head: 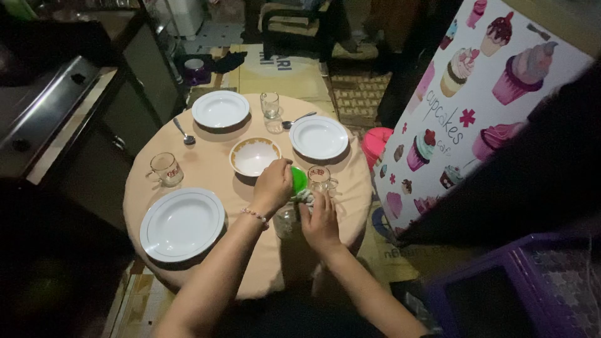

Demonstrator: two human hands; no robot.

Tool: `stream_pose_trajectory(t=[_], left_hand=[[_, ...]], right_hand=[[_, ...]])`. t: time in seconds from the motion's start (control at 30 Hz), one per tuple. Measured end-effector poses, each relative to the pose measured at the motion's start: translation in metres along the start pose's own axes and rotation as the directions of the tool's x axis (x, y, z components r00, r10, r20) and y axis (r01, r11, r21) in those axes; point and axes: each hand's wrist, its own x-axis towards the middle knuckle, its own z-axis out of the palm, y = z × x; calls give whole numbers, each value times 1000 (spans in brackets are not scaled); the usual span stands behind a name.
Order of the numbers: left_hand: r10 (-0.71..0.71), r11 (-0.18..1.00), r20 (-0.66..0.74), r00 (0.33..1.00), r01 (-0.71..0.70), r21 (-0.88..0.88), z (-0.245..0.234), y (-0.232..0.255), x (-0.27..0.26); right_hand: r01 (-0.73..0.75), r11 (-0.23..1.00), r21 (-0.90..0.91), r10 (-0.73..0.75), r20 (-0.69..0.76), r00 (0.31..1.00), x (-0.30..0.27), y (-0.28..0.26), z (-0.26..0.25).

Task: Setting up plates, glasses, and a water pitcher on a small dining table and wiping them with a cloth.

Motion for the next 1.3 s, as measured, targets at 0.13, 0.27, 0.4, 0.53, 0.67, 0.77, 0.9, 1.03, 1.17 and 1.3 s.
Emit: stream_pose_trajectory(t=[0.13,0.27,0.4,0.53,0.67,0.77,0.9,1.03,1.17,1.3], left_hand=[[53,999,-32,998,-54,-10,6,-3,-1],[45,999,-30,999,-46,-6,5,0,-1],[46,999,-10,999,-46,-2,4,-1,0],[52,999,-22,998,-52,-14,3,-1,-2],[37,999,-15,999,-37,-30,3,0,-2],[29,999,-6,1000,-29,-21,3,-1,0],[36,999,-15,999,-36,-4,7,-6,1],[47,999,-8,999,-47,3,7,-5,2],[32,999,1,999,-32,5,9,-6,6],[45,999,-24,999,-45,-15,6,-3,2]], right_hand=[[154,988,-32,-157,-118,980,-13,17,10],[79,994,81,-67,-146,987,-25,33,26],[-178,949,260,176,33,984,-37,37,32],[-86,979,185,98,-58,993,-46,51,47],[-111,984,140,115,-22,993,-65,75,64],[-211,959,187,199,76,977,-78,91,71],[-661,635,400,515,419,748,-62,37,19],[-400,804,440,398,101,912,-55,63,16],[-584,294,757,617,316,721,-9,50,-19],[-548,-150,823,419,555,718,23,34,-26]])
